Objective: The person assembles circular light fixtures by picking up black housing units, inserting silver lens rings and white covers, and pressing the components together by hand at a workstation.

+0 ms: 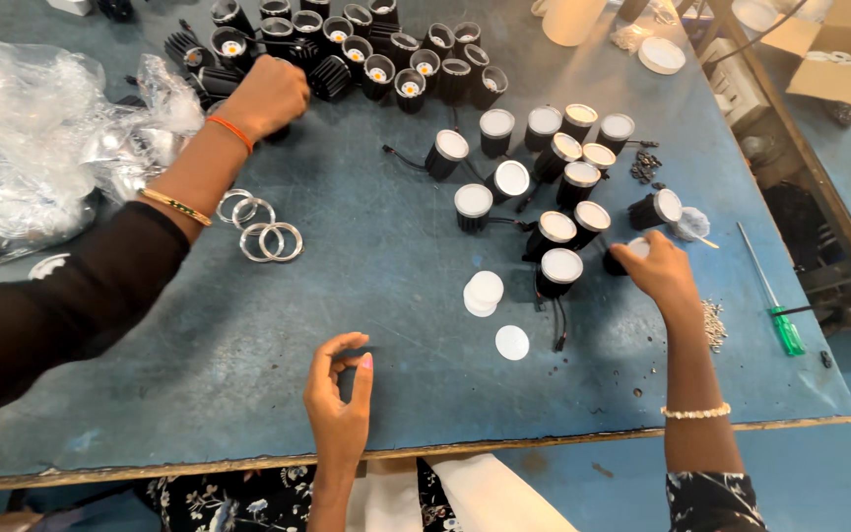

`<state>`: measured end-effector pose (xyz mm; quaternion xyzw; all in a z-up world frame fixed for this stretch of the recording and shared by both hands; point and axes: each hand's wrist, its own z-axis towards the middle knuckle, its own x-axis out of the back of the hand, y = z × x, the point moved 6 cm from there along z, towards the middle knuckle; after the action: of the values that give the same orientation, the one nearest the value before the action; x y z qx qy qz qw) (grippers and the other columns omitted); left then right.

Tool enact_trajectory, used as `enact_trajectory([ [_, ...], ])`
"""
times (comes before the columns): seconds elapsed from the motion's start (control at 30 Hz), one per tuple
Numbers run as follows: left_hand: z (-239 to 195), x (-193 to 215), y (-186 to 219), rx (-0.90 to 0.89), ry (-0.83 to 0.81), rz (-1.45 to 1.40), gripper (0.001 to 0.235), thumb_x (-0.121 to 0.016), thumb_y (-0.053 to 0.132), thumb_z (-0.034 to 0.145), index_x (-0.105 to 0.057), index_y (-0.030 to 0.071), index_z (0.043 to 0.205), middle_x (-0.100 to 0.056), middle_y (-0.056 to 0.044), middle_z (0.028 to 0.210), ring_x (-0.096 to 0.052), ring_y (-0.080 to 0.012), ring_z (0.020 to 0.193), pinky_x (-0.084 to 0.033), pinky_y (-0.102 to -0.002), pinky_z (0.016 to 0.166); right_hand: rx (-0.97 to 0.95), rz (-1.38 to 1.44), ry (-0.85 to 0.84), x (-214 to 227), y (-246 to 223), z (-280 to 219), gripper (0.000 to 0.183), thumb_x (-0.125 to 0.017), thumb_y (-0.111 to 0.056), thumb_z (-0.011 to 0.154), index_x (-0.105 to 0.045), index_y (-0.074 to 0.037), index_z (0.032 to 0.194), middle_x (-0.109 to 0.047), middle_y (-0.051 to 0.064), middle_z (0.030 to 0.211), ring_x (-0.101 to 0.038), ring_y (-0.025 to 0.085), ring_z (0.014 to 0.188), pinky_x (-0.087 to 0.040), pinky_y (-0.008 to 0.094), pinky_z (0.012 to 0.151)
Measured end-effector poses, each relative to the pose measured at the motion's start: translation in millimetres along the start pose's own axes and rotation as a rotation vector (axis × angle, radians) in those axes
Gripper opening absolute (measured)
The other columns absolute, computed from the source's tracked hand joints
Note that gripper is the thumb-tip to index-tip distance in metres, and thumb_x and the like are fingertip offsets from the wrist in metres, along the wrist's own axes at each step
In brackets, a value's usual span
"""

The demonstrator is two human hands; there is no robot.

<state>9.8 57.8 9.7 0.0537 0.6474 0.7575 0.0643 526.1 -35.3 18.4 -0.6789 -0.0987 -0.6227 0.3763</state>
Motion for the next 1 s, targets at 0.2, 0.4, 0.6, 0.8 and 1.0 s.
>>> enact_trajectory([
  [0.2, -0.9, 0.2, 3.6, 0.007, 0.027, 0.119, 0.016, -0.066, 0.009, 0.092, -0.071, 0.004, 0.107, -0.073, -0.005, 0.105, -0.065, -0.0154, 0.088, -0.053, -0.03, 0.082, -0.133, 0.011, -0.2, 3.3, -25.3, 7.6, 0.076, -0.072, -0.056, 0.088, -0.059, 0.005, 0.132, -0.075, 0.03, 0.1, -0.077, 0.041, 0.089, -0.059, 0.048, 0.082],
  [0.4, 0.8, -1.8, 5.7, -0.025, 0.022, 0.17, 0.013, -0.067, 0.011, 0.092, -0.072, 0.005, 0.102, -0.074, -0.005, 0.1, -0.066, -0.016, 0.084, -0.052, -0.031, 0.082, 0.186, -0.058, 0.074, 36.1, -39.2, -13.5, 0.082, -0.08, -0.047, 0.091, -0.052, 0.008, 0.144, -0.067, 0.032, 0.108, -0.069, 0.036, 0.089, -0.054, 0.045, 0.079],
  [0.6, 2.7, -3.9, 2.0, 0.024, 0.0, 0.139, 0.012, -0.066, 0.011, 0.092, -0.072, 0.004, 0.1, -0.076, -0.005, 0.097, -0.069, -0.0156, 0.084, -0.055, -0.03, 0.078, 0.477, 0.226, 0.338, 60.8, -120.3, -90.9, 0.031, -0.074, -0.02, 0.1, -0.069, 0.0, 0.123, -0.067, 0.019, 0.115, -0.069, 0.027, 0.097, -0.055, 0.036, 0.076],
  [0.8, 0.9, -2.7, -2.0, 0.023, 0.019, 0.088, 0.013, -0.065, 0.012, 0.094, -0.073, 0.004, 0.101, -0.076, -0.004, 0.098, -0.069, -0.0135, 0.088, -0.054, -0.028, 0.081, 0.518, 0.399, -0.13, 12.0, -199.0, -135.8, 0.019, -0.072, -0.019, 0.092, -0.075, -0.006, 0.106, -0.075, 0.007, 0.088, -0.064, 0.019, 0.065, -0.05, 0.031, 0.06],
  [1.0, 31.5, -15.0, -5.2, 0.156, -0.042, 0.088, 0.013, -0.068, 0.015, 0.096, -0.074, 0.006, 0.104, -0.042, 0.002, 0.067, -0.04, -0.0062, 0.063, -0.034, -0.027, 0.055, 0.619, 0.355, -0.421, -43.5, -247.6, -204.8, 0.023, -0.067, -0.027, 0.093, -0.075, -0.007, 0.1, -0.075, 0.01, 0.086, -0.07, 0.023, 0.07, -0.054, 0.036, 0.066],
])
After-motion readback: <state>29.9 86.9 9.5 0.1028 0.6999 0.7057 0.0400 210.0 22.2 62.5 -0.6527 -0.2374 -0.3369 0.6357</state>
